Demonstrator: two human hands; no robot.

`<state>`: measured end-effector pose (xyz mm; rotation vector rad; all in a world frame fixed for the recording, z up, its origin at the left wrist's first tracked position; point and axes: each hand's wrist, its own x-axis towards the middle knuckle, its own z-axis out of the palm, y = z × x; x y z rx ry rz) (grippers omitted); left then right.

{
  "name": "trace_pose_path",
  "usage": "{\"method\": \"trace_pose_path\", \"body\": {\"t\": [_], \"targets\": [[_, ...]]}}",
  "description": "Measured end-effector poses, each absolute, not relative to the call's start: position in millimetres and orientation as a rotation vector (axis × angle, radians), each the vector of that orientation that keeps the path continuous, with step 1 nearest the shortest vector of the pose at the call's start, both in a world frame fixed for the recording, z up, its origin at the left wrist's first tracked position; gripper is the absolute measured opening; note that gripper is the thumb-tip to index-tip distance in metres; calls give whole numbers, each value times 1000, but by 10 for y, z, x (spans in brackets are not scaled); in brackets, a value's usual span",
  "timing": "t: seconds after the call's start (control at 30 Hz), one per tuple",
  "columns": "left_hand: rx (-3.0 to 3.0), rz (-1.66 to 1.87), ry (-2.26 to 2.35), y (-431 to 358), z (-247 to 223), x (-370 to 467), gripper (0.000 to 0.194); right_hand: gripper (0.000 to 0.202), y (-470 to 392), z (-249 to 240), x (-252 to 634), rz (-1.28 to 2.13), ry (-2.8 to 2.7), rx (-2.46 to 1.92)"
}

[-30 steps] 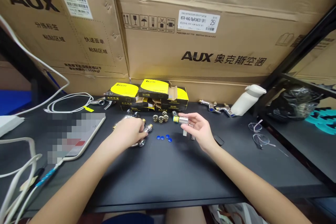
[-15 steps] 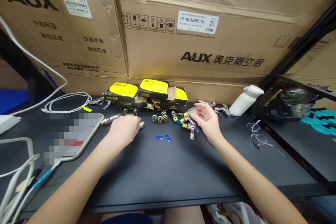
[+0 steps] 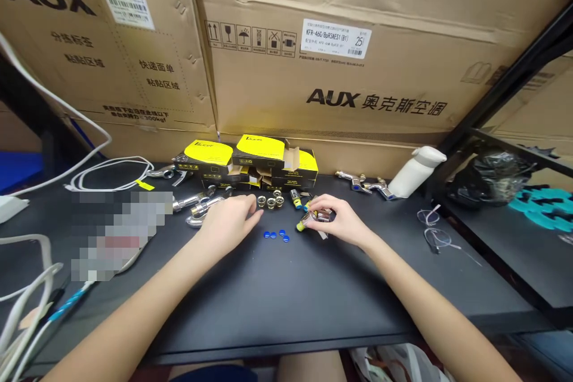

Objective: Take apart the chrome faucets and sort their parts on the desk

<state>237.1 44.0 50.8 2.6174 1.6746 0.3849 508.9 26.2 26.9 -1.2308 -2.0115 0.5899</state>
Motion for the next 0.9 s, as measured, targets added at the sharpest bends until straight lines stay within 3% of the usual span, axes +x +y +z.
{"method": "trace_pose_path", "body": {"t": [0.13,0.53,0.7,0.9], "targets": [[2614,384,1667,436,491,2391,25,22,293,222,5122,287,-2098,-1301],[2617,322,1633,403,507,2424,24,22,480,126,5240,69,-1867,-1279],[2646,346,1604,384,500,2441,24,28,818,213,5923,-218,-1616,-1747],[2658,370,1582,369,476,2460,23,27,933,-14,6233,-268,-1650,-1902]]}}
